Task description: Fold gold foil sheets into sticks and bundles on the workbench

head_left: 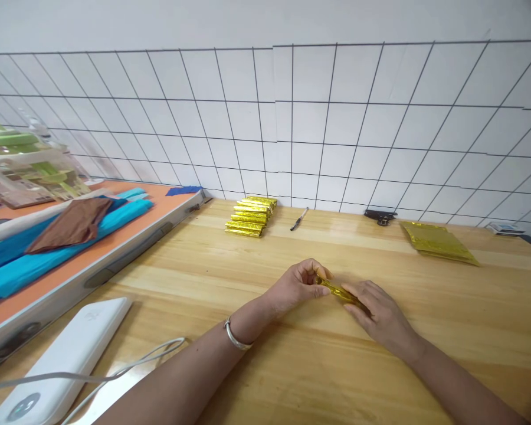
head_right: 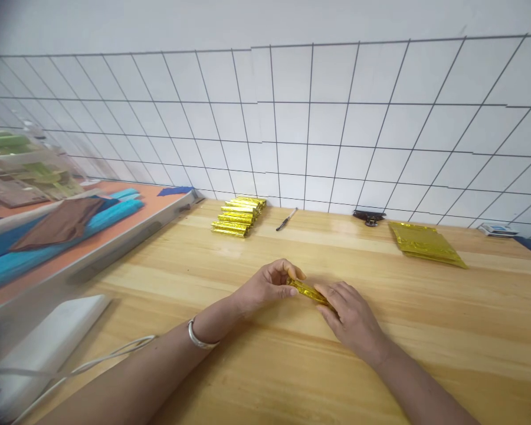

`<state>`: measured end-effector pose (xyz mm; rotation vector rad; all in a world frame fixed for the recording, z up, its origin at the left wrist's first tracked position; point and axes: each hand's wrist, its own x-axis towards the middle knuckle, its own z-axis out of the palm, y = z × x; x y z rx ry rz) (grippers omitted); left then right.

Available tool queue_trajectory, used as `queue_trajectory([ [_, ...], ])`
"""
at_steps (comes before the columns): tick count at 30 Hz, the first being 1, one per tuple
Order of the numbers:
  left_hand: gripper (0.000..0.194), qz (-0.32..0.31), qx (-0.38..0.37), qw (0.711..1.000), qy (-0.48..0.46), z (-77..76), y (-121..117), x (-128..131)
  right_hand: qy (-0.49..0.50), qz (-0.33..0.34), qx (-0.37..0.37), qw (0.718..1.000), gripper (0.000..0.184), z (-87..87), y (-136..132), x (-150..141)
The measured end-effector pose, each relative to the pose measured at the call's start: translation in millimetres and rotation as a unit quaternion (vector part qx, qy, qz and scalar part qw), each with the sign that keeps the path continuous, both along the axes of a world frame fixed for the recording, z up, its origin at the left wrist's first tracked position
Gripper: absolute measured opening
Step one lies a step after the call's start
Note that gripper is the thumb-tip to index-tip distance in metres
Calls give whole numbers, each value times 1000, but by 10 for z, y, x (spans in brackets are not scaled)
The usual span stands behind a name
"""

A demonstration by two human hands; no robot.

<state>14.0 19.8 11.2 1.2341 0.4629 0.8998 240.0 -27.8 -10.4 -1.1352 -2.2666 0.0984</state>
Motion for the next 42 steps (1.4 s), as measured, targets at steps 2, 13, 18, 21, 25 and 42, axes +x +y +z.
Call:
queue_trajectory([
  [2,30,-8,2,1000,6,1,-13,16,-3,2,4,1000,40,15,-17,-13],
  [13,30,-28,-7,1000,12,45,-65,7,26,-16,17,999,41,-74,-6,6],
  [18,30,-14,-21,1000,15,9,-58,5,63,-9,-3,998,42,-63,-18,7],
  [21,30,-11,-24,1000,14,-5,-64,20,80,5,-18,997,40,-16,-40,-8],
  [25,32,-8,-22,1000,12,0,-75,35,106,3,-37,994,34,48,-67,-48],
  [42,36,0,-49,999,-5,-32,-98,79,152,-57,-56,985,25,61,-116,-111],
])
